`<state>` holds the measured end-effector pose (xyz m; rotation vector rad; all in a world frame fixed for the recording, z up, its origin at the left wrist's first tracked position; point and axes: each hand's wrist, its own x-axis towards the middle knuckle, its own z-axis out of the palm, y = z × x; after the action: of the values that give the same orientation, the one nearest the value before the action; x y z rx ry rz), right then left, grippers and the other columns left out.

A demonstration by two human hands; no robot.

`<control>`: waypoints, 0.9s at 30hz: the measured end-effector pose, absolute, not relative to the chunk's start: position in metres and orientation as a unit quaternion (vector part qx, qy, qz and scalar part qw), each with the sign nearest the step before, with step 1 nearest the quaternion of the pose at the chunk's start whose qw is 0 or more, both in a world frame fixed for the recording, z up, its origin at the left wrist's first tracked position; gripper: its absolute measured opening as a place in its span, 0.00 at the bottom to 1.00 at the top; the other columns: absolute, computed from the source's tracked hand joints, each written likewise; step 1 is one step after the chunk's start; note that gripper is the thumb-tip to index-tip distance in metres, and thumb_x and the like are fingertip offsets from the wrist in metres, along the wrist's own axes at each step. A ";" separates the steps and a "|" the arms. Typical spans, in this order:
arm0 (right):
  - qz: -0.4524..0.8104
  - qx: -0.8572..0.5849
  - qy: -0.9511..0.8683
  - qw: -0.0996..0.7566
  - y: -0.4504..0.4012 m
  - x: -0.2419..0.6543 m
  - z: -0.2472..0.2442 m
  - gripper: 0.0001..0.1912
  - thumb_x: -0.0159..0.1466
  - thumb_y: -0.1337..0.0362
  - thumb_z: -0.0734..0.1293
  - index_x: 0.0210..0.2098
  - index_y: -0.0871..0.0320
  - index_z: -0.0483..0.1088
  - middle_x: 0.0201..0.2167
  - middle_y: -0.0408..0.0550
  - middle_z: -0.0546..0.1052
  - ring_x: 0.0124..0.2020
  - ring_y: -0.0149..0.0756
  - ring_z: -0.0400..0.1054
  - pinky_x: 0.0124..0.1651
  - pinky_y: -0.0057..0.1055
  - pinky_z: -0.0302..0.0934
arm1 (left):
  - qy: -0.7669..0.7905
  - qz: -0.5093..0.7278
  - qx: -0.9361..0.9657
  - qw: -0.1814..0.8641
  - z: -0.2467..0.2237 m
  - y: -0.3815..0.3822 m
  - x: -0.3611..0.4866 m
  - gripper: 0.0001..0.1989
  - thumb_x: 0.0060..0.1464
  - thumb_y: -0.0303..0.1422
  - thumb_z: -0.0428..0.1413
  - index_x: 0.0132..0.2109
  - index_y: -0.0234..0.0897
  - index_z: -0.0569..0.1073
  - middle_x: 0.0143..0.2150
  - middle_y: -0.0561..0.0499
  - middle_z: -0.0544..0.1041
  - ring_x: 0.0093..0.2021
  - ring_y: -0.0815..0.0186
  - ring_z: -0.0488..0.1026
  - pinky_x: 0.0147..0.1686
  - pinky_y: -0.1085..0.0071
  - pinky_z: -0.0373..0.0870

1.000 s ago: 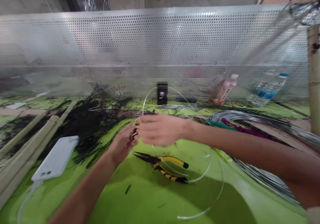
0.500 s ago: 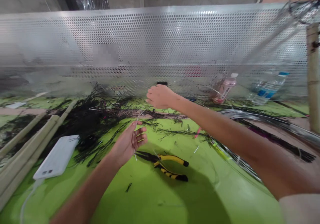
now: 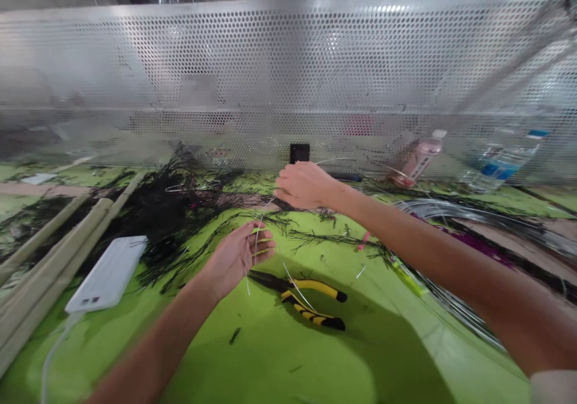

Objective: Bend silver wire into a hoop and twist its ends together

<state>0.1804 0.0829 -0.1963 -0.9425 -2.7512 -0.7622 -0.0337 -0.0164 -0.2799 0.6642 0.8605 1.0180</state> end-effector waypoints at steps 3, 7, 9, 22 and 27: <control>-0.257 -0.294 -0.918 0.076 0.069 0.169 -0.206 0.24 0.76 0.57 0.53 0.38 0.63 0.75 0.36 0.55 0.78 0.40 0.44 0.70 0.39 0.36 0.51 | 0.401 0.460 0.306 0.731 -0.280 -0.018 -0.034 0.14 0.66 0.36 0.58 0.55 0.34 0.72 0.50 0.45 0.76 0.43 0.62 0.77 0.41 0.62 0.79; -0.260 -0.274 -0.923 0.076 0.060 0.162 -0.215 0.23 0.76 0.58 0.53 0.41 0.65 0.75 0.38 0.57 0.79 0.41 0.45 0.69 0.41 0.37 0.51 | 0.403 0.462 0.311 0.726 -0.279 -0.019 -0.033 0.16 0.66 0.37 0.58 0.57 0.35 0.72 0.53 0.44 0.76 0.46 0.60 0.77 0.44 0.59 0.79; -0.261 -0.262 -0.926 0.073 0.059 0.160 -0.219 0.23 0.76 0.58 0.53 0.42 0.65 0.75 0.39 0.57 0.78 0.42 0.45 0.69 0.42 0.37 0.50 | 0.405 0.462 0.313 0.725 -0.278 -0.019 -0.032 0.17 0.66 0.37 0.58 0.57 0.35 0.72 0.54 0.44 0.75 0.48 0.59 0.77 0.46 0.57 0.78; -0.240 -0.250 -0.934 0.091 0.068 0.158 -0.227 0.21 0.77 0.54 0.52 0.50 0.62 0.70 0.45 0.57 0.77 0.46 0.46 0.67 0.44 0.38 0.49 | 0.405 0.456 0.336 0.718 -0.276 -0.025 -0.030 0.17 0.66 0.38 0.58 0.57 0.35 0.72 0.53 0.44 0.76 0.47 0.60 0.77 0.45 0.58 0.78; -0.181 -0.275 -0.942 0.069 0.087 0.179 -0.210 0.16 0.75 0.59 0.56 0.40 0.59 0.72 0.32 0.50 0.78 0.33 0.38 0.67 0.37 0.33 0.45 | 0.386 0.463 0.347 0.718 -0.273 -0.029 -0.029 0.16 0.66 0.38 0.58 0.56 0.34 0.72 0.52 0.44 0.76 0.45 0.61 0.77 0.43 0.60 0.79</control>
<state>0.1786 0.0871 -0.2099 -0.8277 -2.8351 -0.5450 -0.0294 -0.0294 -0.2734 0.7686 0.8537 1.0252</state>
